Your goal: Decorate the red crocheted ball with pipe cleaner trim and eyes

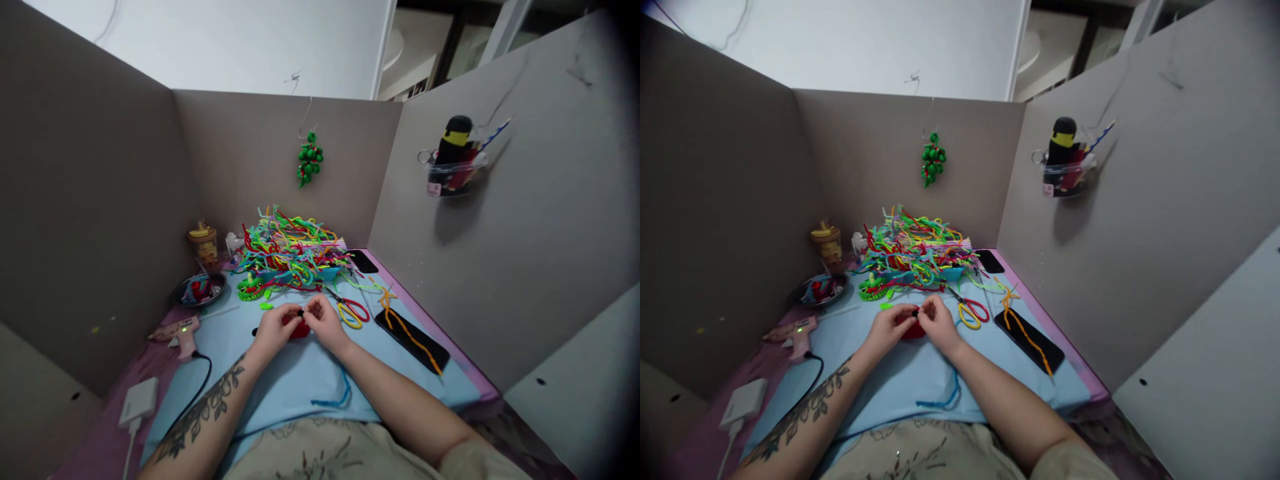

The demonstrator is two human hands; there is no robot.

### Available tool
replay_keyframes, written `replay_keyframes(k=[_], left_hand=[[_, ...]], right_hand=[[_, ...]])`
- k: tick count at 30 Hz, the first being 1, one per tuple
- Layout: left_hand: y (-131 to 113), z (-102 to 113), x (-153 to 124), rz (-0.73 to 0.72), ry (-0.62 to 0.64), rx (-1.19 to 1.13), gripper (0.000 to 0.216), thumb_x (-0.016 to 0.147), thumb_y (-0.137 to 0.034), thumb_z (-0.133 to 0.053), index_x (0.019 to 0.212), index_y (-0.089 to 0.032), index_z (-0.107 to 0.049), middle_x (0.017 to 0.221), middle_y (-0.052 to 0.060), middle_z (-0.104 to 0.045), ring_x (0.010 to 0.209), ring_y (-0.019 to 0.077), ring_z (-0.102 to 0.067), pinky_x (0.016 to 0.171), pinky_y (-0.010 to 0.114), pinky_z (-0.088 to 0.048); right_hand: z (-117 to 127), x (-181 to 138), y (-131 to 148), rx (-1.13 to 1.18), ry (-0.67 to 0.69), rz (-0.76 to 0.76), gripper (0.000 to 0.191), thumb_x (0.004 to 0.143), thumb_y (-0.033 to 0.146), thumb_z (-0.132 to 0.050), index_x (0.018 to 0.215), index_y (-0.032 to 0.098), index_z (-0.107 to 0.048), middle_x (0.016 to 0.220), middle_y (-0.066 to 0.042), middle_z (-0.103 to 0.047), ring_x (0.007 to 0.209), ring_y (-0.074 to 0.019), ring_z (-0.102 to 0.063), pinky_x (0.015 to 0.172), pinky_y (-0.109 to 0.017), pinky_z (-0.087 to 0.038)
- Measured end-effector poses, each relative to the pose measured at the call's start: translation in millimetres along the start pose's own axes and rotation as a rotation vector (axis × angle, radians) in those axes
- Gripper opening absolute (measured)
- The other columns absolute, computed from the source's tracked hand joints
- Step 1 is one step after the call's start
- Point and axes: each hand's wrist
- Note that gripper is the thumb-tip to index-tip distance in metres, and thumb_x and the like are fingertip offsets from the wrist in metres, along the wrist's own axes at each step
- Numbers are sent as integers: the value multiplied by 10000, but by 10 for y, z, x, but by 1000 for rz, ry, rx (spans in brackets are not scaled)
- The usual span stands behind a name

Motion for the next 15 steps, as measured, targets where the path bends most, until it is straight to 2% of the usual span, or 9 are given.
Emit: replay_keyframes(k=[6,15], left_hand=[[-44,24,-7,-100,-3,138,205,750,-209,-605,933,-221,-696,904,49,-715,837,196,-629,793,318,-458],[-84,70,-13,-178,57,271,215,806,-205,-548,957,-235,-698,929,49,-710,857,192,-624,806,314,-453]], right_hand=[[-25,5,81,216,51,-108,239,673,239,-569,794,229,-363,650,66,-490,530,-102,-479,531,-237,-410],[-21,4,38,330,61,-197,282,633,221,-599,787,223,-363,635,81,-504,473,-74,-456,486,-211,-370]])
Point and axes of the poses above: each hand's wrist, its own x-axis towards the middle knuckle, its own z-axis out of the back of the hand, y = z × x
